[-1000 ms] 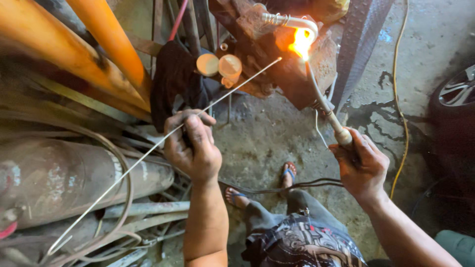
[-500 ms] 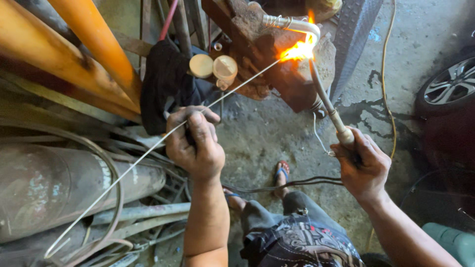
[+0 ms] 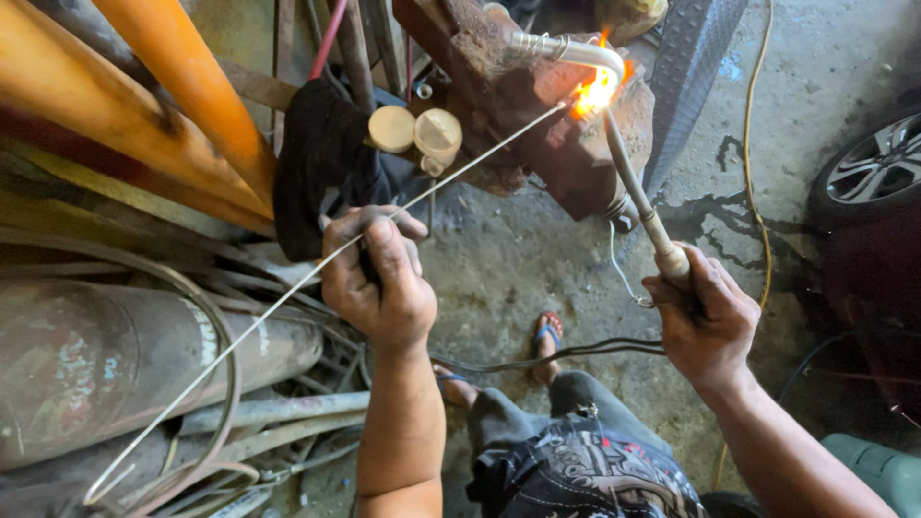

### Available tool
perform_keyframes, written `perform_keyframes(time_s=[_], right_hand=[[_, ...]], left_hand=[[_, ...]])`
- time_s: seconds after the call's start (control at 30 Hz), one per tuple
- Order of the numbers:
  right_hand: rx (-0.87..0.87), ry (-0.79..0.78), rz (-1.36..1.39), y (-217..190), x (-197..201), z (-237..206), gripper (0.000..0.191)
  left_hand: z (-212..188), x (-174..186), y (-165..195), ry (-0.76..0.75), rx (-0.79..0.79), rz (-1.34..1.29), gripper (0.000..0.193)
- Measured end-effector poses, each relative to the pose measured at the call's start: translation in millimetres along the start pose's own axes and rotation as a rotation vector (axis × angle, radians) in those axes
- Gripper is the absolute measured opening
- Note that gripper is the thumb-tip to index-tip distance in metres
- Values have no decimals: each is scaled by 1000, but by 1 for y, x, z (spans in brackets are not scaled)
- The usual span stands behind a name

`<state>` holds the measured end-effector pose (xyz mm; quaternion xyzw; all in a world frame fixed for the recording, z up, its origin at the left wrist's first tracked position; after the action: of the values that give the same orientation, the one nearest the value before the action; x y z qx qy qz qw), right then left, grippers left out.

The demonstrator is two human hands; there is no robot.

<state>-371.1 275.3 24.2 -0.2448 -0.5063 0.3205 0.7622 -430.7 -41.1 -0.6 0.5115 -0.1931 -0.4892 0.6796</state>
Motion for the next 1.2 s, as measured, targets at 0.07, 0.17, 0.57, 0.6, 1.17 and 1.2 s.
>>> perform_keyframes(time_s=[0.07,0.17,0.57,0.6,1.17,1.2], right_hand=[[0,1,-12,1,0,0,41],[20,2,-36,3,1,-1,42],[51,-15,-37,4,-1,-2,43],[51,-16,-44,3,-2,-2,43],[-77,-47,254,39,9,-5,32],[-95,-53,290,47,12,-4,30]], left_hand=[[0,0,-1,-3,0,-14,21],[0,1,-1,0,-2,15,21],[-4,4,-5,7,56,-37,20],[-4,5,-5,9,49,-30,20],[-16,-3,14,25,-67,95,21],[-17,-5,18,36,-82,119,21]])
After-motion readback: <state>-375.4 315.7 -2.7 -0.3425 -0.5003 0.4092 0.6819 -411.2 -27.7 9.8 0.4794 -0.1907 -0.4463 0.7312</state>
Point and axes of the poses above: each hand's wrist, its own z-axis towards the middle knuckle, its own x-axis out of the back of the hand, y = z × x, the point moved 5 cm from there along z, towards the middle knuckle, and after that the axes turned 10 degrees about z, right-handed, at the moved point
